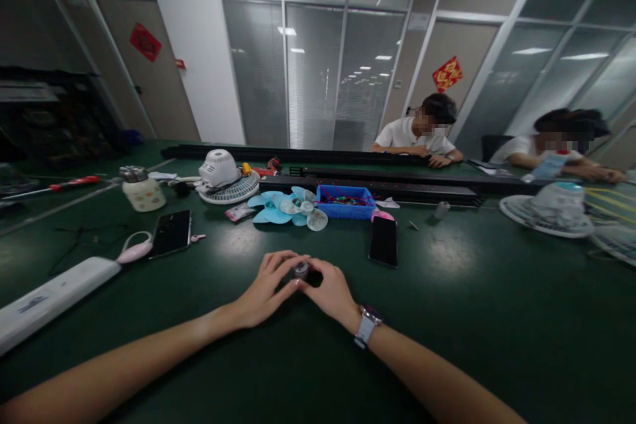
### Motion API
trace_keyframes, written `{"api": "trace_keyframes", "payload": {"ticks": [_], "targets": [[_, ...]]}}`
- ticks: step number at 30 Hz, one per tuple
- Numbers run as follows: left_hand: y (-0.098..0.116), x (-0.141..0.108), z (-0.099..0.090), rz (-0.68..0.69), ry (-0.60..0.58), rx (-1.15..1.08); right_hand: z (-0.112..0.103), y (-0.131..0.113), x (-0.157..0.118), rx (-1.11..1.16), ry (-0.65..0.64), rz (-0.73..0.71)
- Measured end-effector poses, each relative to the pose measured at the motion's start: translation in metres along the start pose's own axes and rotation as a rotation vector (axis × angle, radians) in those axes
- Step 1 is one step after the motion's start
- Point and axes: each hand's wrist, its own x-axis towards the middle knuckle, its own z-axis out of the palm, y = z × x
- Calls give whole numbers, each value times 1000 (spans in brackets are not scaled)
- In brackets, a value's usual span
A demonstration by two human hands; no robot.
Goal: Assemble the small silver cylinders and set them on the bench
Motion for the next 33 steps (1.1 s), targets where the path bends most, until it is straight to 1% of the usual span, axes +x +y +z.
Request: {"api": "trace_keyframes", "payload": {"ticks": [3, 6, 9, 12, 15, 17, 19, 21, 22, 23, 25, 27, 30, 33], "targets": [[-2, 5, 3, -38, 46, -56, 1, 3, 0, 2, 5, -10], [-8, 11, 3, -108, 102, -107, 2, 3, -1, 24, -6, -10], [-12, 16, 2, -162, 112, -139, 1, 1, -2, 38, -16, -4], [-10, 19, 1, -167, 112, -139, 1, 1, -2, 53, -20, -2], [-2, 21, -2, -146, 143, -99, 1, 2, -1, 65, -16, -9], [3, 21, -5, -131, 194, -62, 2, 2, -1, 56, -10, -9], [2, 20, -8, -130, 274, -25, 2, 3, 0, 46, -6, 5], [-7, 15, -12, -153, 345, 21, 2, 3, 0, 48, -1, 20], [-14, 12, -13, -175, 353, 51, 2, 3, 0, 51, 0, 26], [-21, 8, -15, -201, 335, 82, 2, 2, 0, 53, -3, 32], [-33, 1, -15, -270, 248, 120, 2, 2, 0, 51, -11, 39], [-40, -4, -15, -296, 184, 161, 1, 2, -1, 44, -12, 40], [-40, -5, -15, -309, 110, 196, 0, 1, -1, 39, -14, 35], [-36, -2, -15, -337, 76, 210, -2, -1, -1, 35, -31, 25]]}}
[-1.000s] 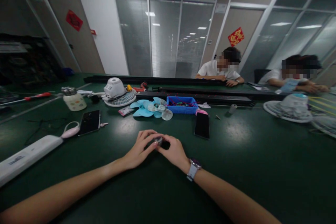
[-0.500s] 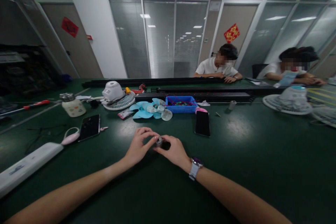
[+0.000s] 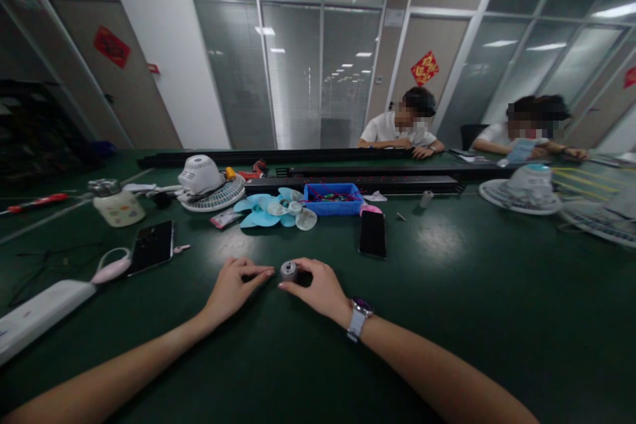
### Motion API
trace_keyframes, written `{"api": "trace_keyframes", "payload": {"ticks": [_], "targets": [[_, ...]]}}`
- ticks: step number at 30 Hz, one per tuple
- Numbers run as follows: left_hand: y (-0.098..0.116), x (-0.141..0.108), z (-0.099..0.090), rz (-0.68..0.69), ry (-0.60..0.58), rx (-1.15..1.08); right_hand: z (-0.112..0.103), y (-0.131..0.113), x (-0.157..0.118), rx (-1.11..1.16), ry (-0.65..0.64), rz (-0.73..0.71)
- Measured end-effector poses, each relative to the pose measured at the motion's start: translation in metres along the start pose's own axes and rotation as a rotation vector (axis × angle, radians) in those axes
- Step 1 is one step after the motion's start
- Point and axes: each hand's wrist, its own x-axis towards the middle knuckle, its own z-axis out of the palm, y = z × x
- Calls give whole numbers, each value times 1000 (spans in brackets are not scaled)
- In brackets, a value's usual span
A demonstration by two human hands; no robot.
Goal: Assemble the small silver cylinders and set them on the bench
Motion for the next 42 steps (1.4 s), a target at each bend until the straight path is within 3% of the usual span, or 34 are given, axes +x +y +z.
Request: {"api": "trace_keyframes", "payload": {"ticks": [6, 9, 13, 18, 21, 25, 28, 30, 32, 34, 36, 39, 42], "targets": [[0, 0, 0, 5, -18, 30, 1, -2, -3, -71, 39, 3], [-1, 0, 0, 6, -7, 8, -14, 1, -3, -104, 139, 16], [-1, 0, 0, 7, 22, -53, -67, 22, -8, -151, 384, 60], [1, 2, 0, -25, 89, -94, -148, 76, -26, -457, 714, 222], [2, 2, 1, -51, 108, -129, -180, 108, -38, -576, 743, 345], [0, 2, 2, -67, 118, -144, -195, 133, -47, -627, 675, 522], [-2, 2, 3, -70, 123, -155, -193, 132, -48, -652, 655, 590], [-2, 2, 3, -70, 123, -169, -186, 119, -45, -737, 720, 535], [-2, 2, 3, -79, 122, -181, -173, 96, -41, -837, 810, 366], [-2, 2, 3, -88, 124, -192, -150, 68, -33, -837, 780, 145], [-1, 2, 3, -97, 131, -201, -118, 40, -24, -713, 564, -24], [0, 1, 3, -112, 145, -215, -62, 11, -8, -467, 99, -71], [2, 1, 2, -120, 158, -230, -15, 2, 11, -362, -110, -63]]}}
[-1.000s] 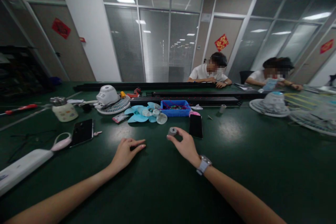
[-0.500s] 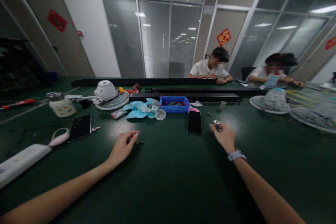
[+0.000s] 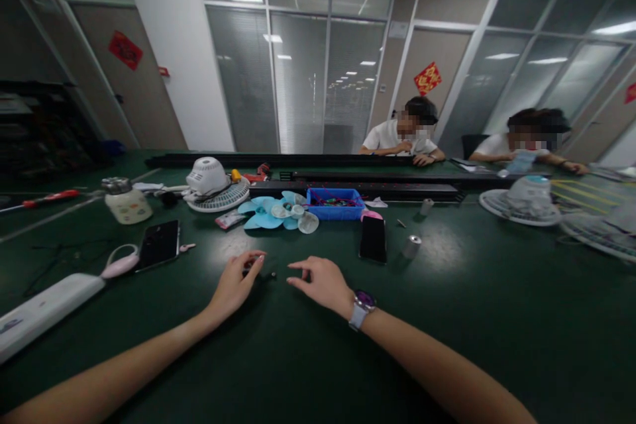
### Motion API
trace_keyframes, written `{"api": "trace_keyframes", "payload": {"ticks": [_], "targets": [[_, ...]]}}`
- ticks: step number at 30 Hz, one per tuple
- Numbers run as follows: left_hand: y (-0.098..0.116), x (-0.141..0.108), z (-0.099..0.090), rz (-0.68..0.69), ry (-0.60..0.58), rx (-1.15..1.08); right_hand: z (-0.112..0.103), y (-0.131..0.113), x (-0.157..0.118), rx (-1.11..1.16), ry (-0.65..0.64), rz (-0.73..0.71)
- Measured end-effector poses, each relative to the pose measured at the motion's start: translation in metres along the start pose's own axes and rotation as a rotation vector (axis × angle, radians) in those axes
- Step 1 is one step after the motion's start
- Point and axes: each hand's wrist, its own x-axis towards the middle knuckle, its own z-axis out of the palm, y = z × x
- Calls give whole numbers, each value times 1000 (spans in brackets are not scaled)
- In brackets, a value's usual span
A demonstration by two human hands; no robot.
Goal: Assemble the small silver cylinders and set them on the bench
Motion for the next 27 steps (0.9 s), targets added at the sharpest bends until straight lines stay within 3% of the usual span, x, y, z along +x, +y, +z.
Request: {"api": "trace_keyframes", "payload": {"ticks": [5, 9, 11, 14, 18, 20, 23, 27], "targets": [[-1, 0, 1, 13, 3, -19, 33, -9, 31, -21, -9, 9], [-4, 0, 2, 21, -7, -12, 30, -9, 30, -18, 19, 1], [-5, 0, 2, 19, -17, -11, 16, -4, 22, -28, 81, -12], [-5, 0, 1, 12, -27, -9, -22, 20, 2, -101, 270, 9], [-6, 1, 1, 15, -32, -3, -87, 78, -32, -298, 605, 116], [-7, 2, 2, 15, -36, 1, -111, 109, -50, -399, 703, 183], [-6, 2, 2, 15, -31, 13, -127, 142, -73, -465, 744, 309], [-3, 1, 0, 13, -35, 21, -127, 156, -85, -480, 697, 417]]}}
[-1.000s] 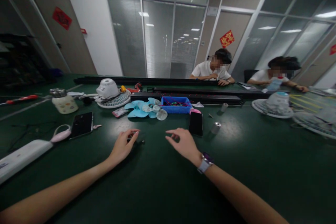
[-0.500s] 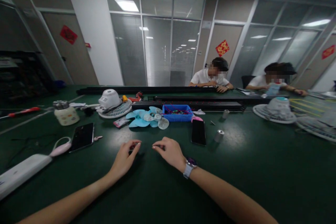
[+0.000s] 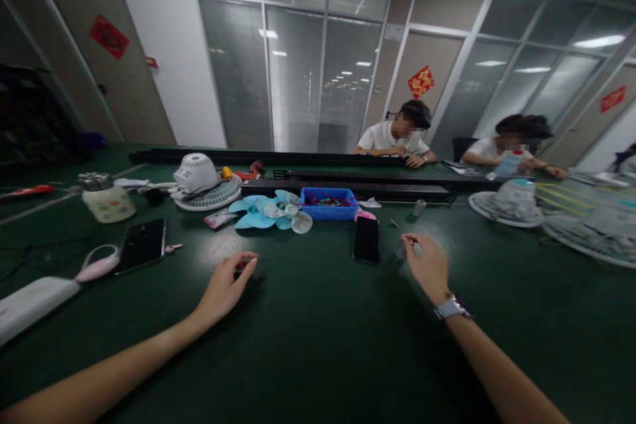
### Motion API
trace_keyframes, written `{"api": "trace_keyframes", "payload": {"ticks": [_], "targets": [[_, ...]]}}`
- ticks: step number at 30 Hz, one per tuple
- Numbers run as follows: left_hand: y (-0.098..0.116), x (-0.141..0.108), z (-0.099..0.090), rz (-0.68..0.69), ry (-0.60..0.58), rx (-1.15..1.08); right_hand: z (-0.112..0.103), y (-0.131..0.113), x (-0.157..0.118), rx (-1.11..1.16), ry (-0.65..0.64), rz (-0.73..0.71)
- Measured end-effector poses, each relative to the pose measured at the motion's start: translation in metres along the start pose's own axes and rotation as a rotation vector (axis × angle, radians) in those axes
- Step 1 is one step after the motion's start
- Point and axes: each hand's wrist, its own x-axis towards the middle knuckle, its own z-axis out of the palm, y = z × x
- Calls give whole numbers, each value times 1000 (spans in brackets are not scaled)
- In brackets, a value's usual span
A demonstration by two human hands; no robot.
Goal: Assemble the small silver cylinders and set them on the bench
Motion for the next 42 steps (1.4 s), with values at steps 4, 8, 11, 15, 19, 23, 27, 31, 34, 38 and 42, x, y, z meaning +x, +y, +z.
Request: {"api": "trace_keyframes", "payload": {"ticks": [4, 8, 11, 15, 19, 23, 27, 31, 34, 38, 42], "targets": [[3, -1, -2, -16, 2, -5, 1, 0, 4, -4, 28, 93], [4, -1, -1, -21, 1, -8, 2, 4, 7, 4, -43, 124], [4, -1, 0, -9, 4, -7, 3, 7, 6, 12, -58, 126], [3, 0, 0, -13, -6, -4, 3, 7, 3, 9, -43, 152], [1, 0, 0, -7, -12, -9, 6, 13, 2, 35, -77, 171], [1, -1, 1, 0, -3, -5, 13, 20, 3, 164, -110, 223], [3, -1, 0, 2, -11, 3, 14, 19, 3, 240, -182, 301], [0, -1, -1, 3, -15, 1, 8, 12, 2, 244, -183, 297], [-3, -1, 0, 10, -5, -13, 1, -9, 3, 221, -121, 283], [6, -6, 2, 114, 18, -25, -5, -77, -9, 445, -206, 98], [25, -18, 1, 240, -37, -38, 2, -158, -43, 656, -544, -110]]}}
